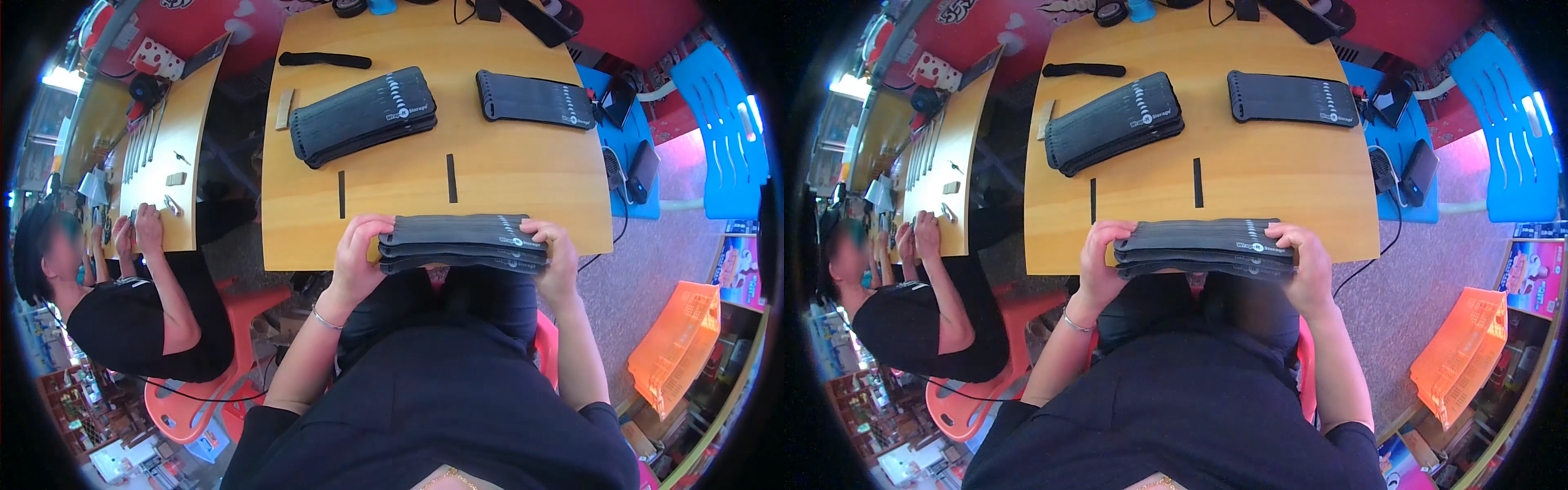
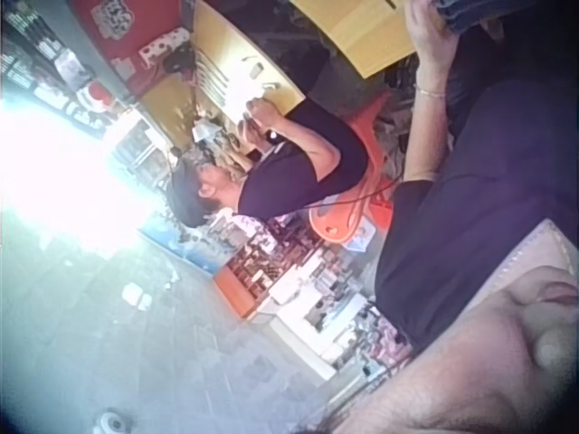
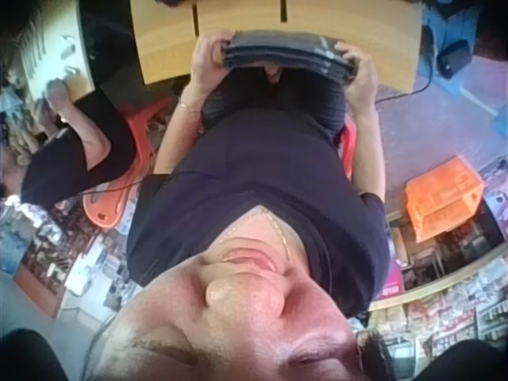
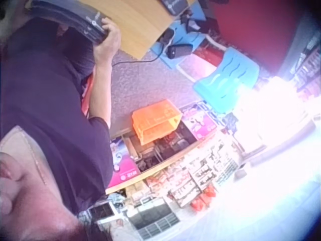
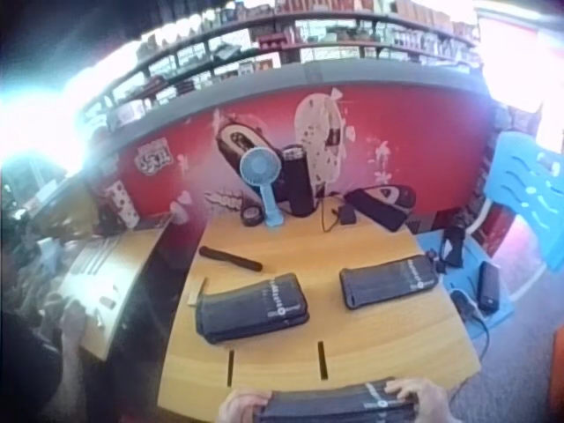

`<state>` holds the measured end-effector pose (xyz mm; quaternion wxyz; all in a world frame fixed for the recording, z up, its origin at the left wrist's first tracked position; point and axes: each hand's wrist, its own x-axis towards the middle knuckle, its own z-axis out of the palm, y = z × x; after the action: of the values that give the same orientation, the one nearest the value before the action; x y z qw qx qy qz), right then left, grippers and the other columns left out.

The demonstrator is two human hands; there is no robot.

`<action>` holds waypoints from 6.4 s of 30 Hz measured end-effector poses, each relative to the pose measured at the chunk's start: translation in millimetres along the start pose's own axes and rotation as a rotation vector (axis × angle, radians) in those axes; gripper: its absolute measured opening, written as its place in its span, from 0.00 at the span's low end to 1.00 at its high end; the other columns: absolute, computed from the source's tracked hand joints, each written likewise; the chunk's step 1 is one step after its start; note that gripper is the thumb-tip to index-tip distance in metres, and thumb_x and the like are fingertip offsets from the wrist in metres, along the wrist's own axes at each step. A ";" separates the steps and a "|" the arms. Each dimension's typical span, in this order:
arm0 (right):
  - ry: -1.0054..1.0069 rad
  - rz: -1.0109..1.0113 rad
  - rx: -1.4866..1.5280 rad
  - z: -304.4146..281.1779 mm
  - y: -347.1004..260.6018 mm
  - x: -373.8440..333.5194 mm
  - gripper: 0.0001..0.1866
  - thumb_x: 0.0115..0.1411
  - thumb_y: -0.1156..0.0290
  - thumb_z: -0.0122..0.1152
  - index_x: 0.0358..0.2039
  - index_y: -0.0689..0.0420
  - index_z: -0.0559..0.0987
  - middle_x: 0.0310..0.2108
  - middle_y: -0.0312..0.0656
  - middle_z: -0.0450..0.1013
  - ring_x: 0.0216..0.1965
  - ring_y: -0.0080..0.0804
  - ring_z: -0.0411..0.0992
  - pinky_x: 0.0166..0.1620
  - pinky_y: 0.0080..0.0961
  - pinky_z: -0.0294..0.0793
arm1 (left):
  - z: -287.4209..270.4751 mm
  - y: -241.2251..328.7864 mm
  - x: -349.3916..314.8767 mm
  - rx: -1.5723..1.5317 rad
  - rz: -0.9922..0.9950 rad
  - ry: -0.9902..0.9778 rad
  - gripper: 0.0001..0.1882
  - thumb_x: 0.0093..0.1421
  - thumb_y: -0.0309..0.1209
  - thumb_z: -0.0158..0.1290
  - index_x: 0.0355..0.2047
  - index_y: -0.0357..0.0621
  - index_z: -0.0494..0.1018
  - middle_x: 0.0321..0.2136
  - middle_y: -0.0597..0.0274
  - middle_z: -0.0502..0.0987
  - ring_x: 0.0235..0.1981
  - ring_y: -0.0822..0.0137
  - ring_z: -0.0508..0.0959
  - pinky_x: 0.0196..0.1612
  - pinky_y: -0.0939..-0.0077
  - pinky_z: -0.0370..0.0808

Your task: The person turns storage wraps inside out by hand and stacks them on the table.

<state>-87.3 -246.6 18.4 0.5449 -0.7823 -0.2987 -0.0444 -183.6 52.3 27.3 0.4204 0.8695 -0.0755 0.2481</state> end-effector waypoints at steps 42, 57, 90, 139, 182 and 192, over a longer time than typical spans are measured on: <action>-0.030 0.662 0.101 -135.8 111.3 219.5 0.32 0.56 0.53 0.67 0.54 0.63 0.72 0.42 0.39 0.76 0.41 0.24 0.73 0.41 0.21 0.71 | 109.6 -19.9 268.2 -0.326 -0.792 -0.359 0.38 0.61 0.44 0.57 0.61 0.28 0.56 0.42 0.48 0.76 0.38 0.64 0.79 0.43 0.71 0.78; -0.095 0.638 -0.221 -129.2 154.4 218.3 0.30 0.56 0.54 0.67 0.51 0.64 0.74 0.44 0.41 0.76 0.45 0.27 0.72 0.50 0.23 0.68 | 145.1 -35.8 249.0 0.133 -0.624 -0.359 0.39 0.60 0.47 0.54 0.58 0.26 0.57 0.55 0.31 0.62 0.54 0.42 0.70 0.54 0.63 0.72; -0.085 0.242 0.137 -29.8 9.1 37.9 0.31 0.42 0.85 0.68 0.49 0.58 0.70 0.47 0.43 0.73 0.51 0.35 0.72 0.56 0.28 0.68 | 34.0 -6.5 50.3 -0.437 -0.237 -0.177 0.37 0.39 0.22 0.70 0.49 0.43 0.64 0.45 0.59 0.70 0.48 0.63 0.72 0.53 0.70 0.70; -0.602 0.791 0.154 74.4 -23.4 271.3 0.31 0.50 0.40 0.68 0.41 0.55 0.78 0.38 0.34 0.78 0.40 0.20 0.74 0.46 0.21 0.71 | -98.9 -87.5 96.8 -0.609 -1.079 0.181 0.41 0.56 0.51 0.60 0.58 0.32 0.61 0.40 0.60 0.73 0.37 0.69 0.73 0.41 0.71 0.73; -0.500 0.861 0.135 -48.6 -66.5 231.0 0.24 0.53 0.41 0.66 0.34 0.50 0.80 0.26 0.29 0.77 0.24 0.12 0.75 0.23 0.05 0.73 | -86.7 12.4 145.0 -0.917 -1.133 -0.239 0.27 0.60 0.58 0.52 0.35 0.44 0.74 0.23 0.60 0.76 0.20 0.72 0.76 0.17 0.91 0.73; -0.611 0.756 0.166 -51.5 -74.9 205.9 0.27 0.62 0.47 0.58 0.50 0.57 0.74 0.39 0.35 0.78 0.37 0.19 0.78 0.41 0.22 0.80 | -91.5 35.7 109.8 -0.751 -0.944 -0.182 0.29 0.62 0.53 0.53 0.51 0.40 0.67 0.31 0.64 0.74 0.24 0.77 0.75 0.26 0.84 0.77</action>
<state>55.6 -188.5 182.2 0.4709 -0.7670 -0.1425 0.4118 -134.4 108.4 154.3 0.7549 0.6189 0.2002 -0.0838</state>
